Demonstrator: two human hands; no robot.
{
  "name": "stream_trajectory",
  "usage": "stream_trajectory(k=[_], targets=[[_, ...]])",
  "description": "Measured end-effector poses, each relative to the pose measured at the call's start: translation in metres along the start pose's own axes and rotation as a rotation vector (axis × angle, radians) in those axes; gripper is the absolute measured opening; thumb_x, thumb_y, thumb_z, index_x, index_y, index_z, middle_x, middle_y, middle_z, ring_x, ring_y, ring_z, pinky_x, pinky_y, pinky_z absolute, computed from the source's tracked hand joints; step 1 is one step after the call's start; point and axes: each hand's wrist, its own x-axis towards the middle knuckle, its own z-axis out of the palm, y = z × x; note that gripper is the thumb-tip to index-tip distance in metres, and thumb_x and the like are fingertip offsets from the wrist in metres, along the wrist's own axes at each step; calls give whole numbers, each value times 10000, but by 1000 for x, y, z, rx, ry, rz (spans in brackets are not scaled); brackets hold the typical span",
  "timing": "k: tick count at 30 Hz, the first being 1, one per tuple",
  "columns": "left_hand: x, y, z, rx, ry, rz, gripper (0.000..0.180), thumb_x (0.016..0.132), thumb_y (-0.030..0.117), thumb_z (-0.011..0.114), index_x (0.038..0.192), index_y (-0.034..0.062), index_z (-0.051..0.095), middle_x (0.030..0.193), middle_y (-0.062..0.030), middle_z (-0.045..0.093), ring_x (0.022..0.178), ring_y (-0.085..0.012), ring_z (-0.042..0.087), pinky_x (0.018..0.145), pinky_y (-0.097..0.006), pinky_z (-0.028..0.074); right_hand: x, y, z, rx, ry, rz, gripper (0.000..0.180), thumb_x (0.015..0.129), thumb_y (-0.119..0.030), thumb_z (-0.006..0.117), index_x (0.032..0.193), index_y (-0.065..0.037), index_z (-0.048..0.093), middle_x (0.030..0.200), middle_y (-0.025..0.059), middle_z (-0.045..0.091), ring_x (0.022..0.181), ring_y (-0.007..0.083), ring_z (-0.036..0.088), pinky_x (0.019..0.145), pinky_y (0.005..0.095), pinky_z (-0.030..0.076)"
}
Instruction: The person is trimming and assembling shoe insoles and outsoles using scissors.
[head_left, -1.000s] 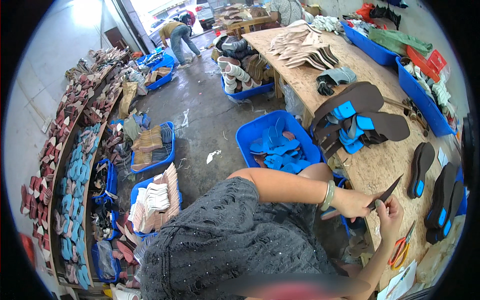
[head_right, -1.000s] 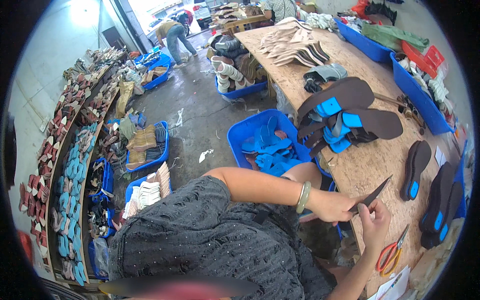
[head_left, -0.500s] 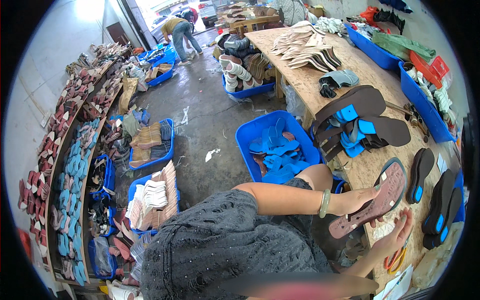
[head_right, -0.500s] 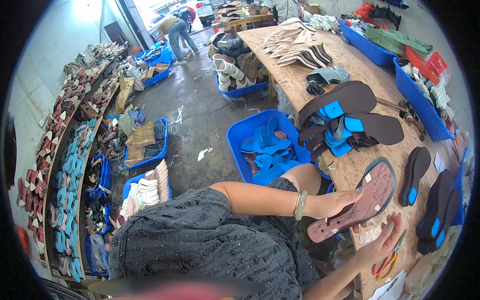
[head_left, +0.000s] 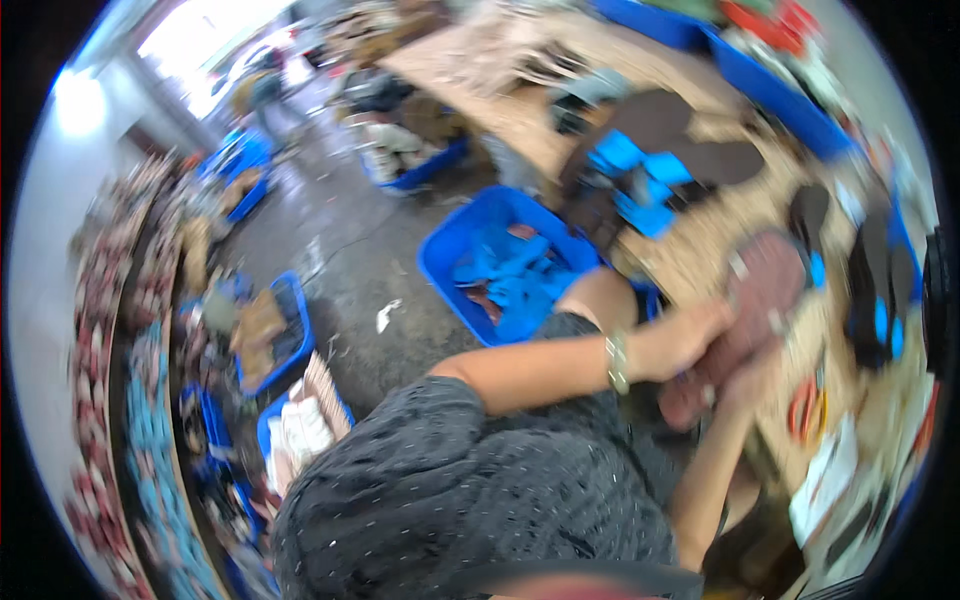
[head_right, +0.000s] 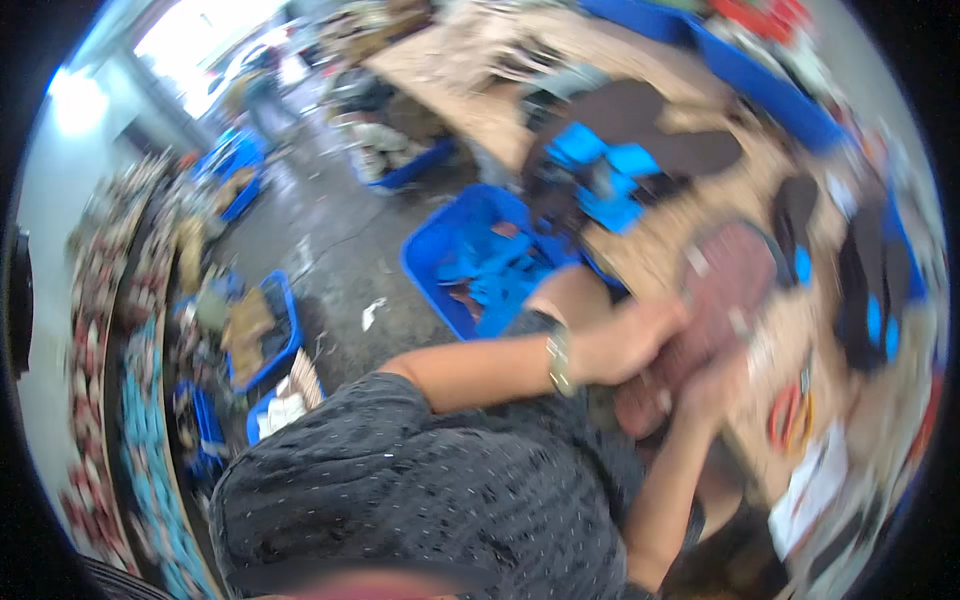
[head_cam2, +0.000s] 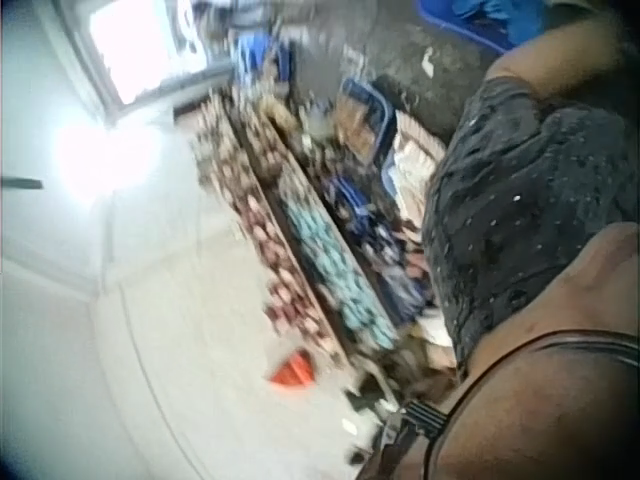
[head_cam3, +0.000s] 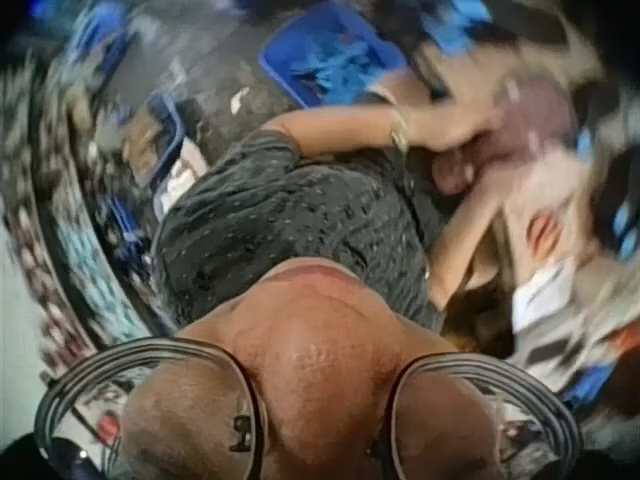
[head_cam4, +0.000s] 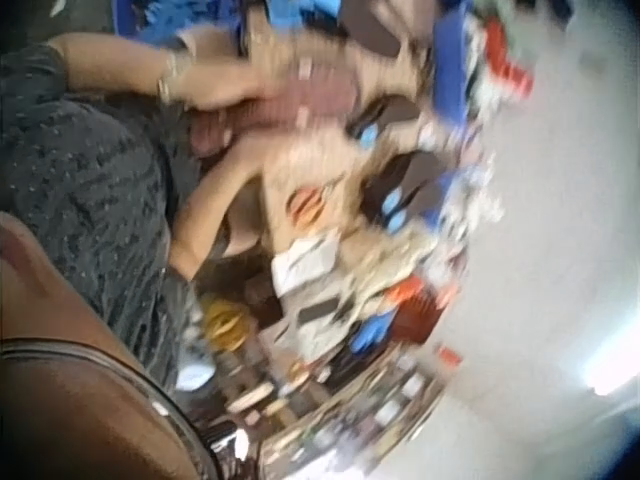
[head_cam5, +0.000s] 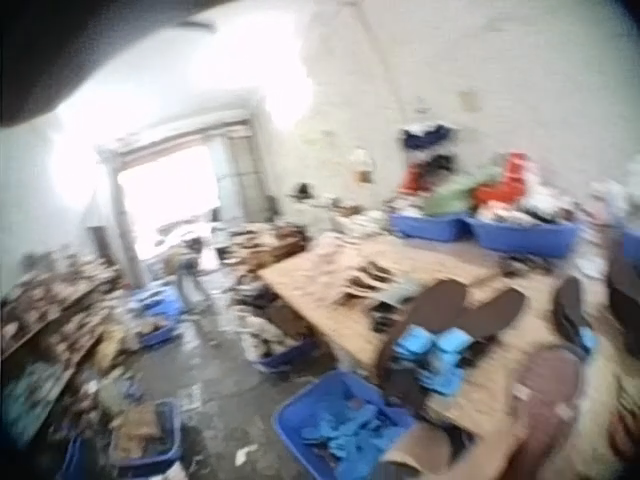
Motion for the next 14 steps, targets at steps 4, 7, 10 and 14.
stream_trajectory(k=[4,7,10,14], targets=[[10,0,-24,122,213,50,401,1007,273,331,1218,-14,515,1250,-190,532,1153,-231,506,1012,-337,376,25,-104,37,-171,327,-514,310,944,-179,427,1141,26,549,959,279,606,866,452,579,733,499,462],[30,-11,-19,-659,220,-145,402,1022,282,350,1239,-22,499,1226,-121,558,1138,-215,519,1001,-353,399,23,-134,33,214,109,-233,448,921,-310,522,1200,40,500,1061,292,600,984,418,590,837,436,469],[36,-5,-7,-951,118,-225,456,1014,360,362,1305,20,445,1270,-102,529,1172,-209,502,1016,-366,397,16,-117,17,773,-306,-188,572,919,-379,553,1317,14,432,1245,180,556,1124,278,550,970,384,416],[31,-3,-3,-974,-48,-211,593,971,503,365,1377,71,361,1335,-83,486,1228,-235,467,1041,-403,378,11,-106,2,1449,-522,70,720,882,-493,578,1382,-13,382,1314,151,512,1197,249,506,1038,357,369]])
